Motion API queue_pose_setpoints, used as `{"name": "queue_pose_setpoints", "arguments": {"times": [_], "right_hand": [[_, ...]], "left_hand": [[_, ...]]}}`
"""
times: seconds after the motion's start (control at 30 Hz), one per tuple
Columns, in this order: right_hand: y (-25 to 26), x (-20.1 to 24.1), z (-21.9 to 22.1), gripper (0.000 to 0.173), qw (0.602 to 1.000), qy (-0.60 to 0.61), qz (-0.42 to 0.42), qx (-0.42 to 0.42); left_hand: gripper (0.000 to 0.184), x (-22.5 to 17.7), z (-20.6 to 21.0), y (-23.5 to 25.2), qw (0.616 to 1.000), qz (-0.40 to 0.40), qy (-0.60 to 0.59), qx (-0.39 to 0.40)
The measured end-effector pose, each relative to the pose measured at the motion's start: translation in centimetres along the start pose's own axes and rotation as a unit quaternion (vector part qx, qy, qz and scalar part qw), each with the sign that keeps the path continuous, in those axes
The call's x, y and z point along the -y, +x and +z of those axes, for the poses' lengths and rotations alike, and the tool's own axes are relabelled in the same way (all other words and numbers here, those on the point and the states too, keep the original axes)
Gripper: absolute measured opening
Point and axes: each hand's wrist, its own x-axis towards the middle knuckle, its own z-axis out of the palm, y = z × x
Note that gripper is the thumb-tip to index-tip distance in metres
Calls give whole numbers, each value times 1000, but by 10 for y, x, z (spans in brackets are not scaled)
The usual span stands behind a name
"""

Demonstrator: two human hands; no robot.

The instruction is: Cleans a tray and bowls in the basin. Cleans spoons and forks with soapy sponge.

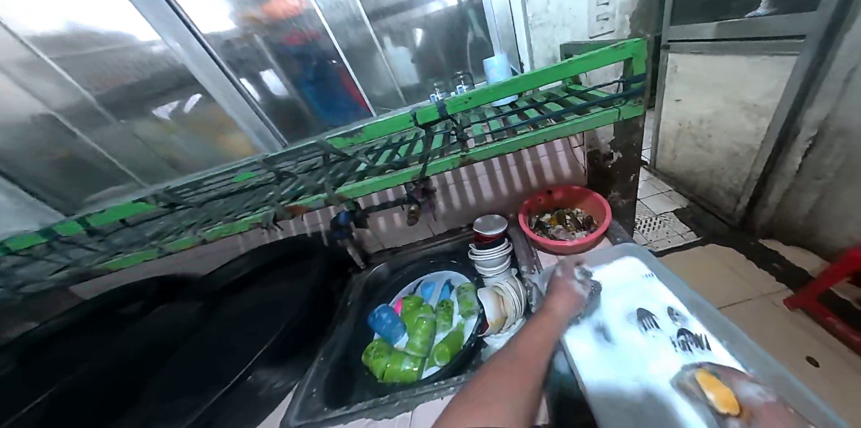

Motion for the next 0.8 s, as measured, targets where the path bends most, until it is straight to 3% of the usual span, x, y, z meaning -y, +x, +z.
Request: {"name": "queue_pose_setpoints", "arguments": {"times": [0.13,0.2,0.3,0.47,0.53,0.63,0.73,0.8], "right_hand": [[-3,-4,-5,46,984,140,-1,-112],[1,3,-3,46,957,244,63,-142],[7,45,-2,54,886,414,167,-124],[26,78,25,61,796,561,159,-163],[21,78,24,61,805,536,174,-182],[9,69,18,63,875,402,209,-173],[7,45,23,68,941,254,182,-132],[12,51,22,77,963,209,129,-108]], "left_hand": [[46,-10,-21,-21,966,-38,-255,36],[46,-17,-18,-31,955,-24,-290,53],[48,-35,-6,-46,952,12,-293,84],[44,-41,25,-68,915,67,-383,106],[41,-35,22,-66,905,29,-419,62],[39,-17,8,-52,901,-15,-433,17],[39,-6,-1,-45,899,-8,-437,39],[40,-8,-2,-49,894,12,-441,79]]}}
